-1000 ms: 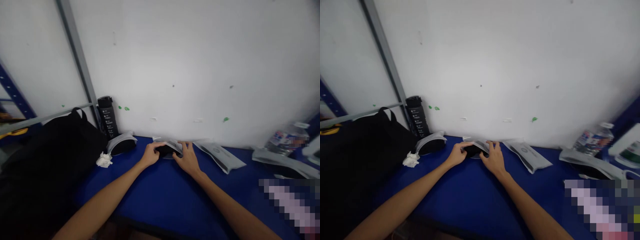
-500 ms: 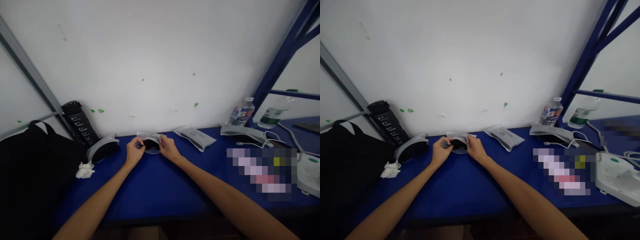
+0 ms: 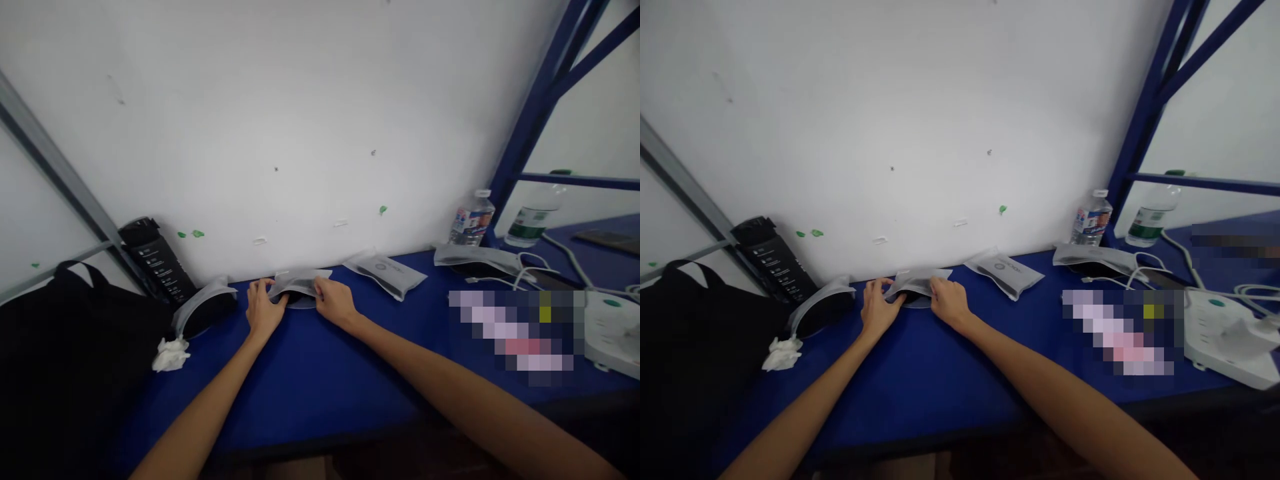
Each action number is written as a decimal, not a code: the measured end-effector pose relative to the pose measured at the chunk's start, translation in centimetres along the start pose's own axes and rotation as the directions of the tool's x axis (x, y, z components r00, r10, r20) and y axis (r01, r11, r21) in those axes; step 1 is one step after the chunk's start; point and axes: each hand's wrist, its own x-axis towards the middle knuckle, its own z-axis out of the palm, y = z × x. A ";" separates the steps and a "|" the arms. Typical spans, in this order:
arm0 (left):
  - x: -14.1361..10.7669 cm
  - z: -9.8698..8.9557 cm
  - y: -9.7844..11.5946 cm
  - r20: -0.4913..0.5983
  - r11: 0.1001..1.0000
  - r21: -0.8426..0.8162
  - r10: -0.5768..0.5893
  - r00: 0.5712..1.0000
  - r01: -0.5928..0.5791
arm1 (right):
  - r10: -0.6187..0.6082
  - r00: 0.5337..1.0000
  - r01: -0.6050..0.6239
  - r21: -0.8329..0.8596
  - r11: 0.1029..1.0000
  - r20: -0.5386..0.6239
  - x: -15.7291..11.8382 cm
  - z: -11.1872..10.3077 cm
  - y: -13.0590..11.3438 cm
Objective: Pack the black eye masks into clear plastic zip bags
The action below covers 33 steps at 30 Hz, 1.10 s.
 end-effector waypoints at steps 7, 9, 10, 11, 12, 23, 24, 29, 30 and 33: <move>0.6 0.1 0.1 0.168 0.995 -0.031 -0.093 0.981 0.100 | 0.244 0.970 -0.245 -0.077 0.966 -0.020 0.6 -0.8 0.9; 0.7 0.3 0.0 0.161 0.997 -0.053 -0.042 0.986 0.051 | 0.230 0.973 -0.232 -0.085 0.969 -0.028 0.6 -1.0 1.0; 0.8 0.4 -0.1 0.145 0.997 -0.073 0.001 0.989 0.010 | 0.211 0.977 -0.214 -0.086 0.973 -0.038 0.7 -1.0 1.0; 0.8 0.4 -0.2 0.127 0.995 -0.093 0.047 0.991 -0.035 | 0.181 0.982 -0.185 -0.083 0.979 -0.054 0.7 -1.1 1.0; 0.8 0.5 -0.2 0.111 0.991 -0.112 0.090 0.990 -0.077 | 0.144 0.987 -0.150 -0.074 0.986 -0.072 0.7 -1.0 1.1; 1.4 0.9 -0.5 0.014 0.969 -0.247 0.003 1.000 0.000 | -0.080 0.996 0.077 0.078 0.994 0.048 1.4 0.3 2.2; 1.4 0.9 -0.5 -0.004 0.965 -0.262 -0.024 1.000 0.022 | -0.114 0.992 0.108 0.088 0.990 0.061 1.4 0.1 2.2; 1.3 0.6 -0.1 -0.082 0.955 -0.284 -0.110 0.990 0.083 | -0.331 0.937 0.310 0.164 0.936 0.116 1.5 -0.8 2.2; 1.2 0.5 0.0 -0.085 0.959 -0.273 -0.102 0.991 0.075 | -0.359 0.926 0.339 0.163 0.927 0.118 1.6 -1.0 2.2; 1.1 0.4 0.2 -0.077 0.976 -0.217 -0.001 0.997 -0.016 | -0.334 0.935 0.326 0.082 0.942 0.118 1.5 -1.5 2.0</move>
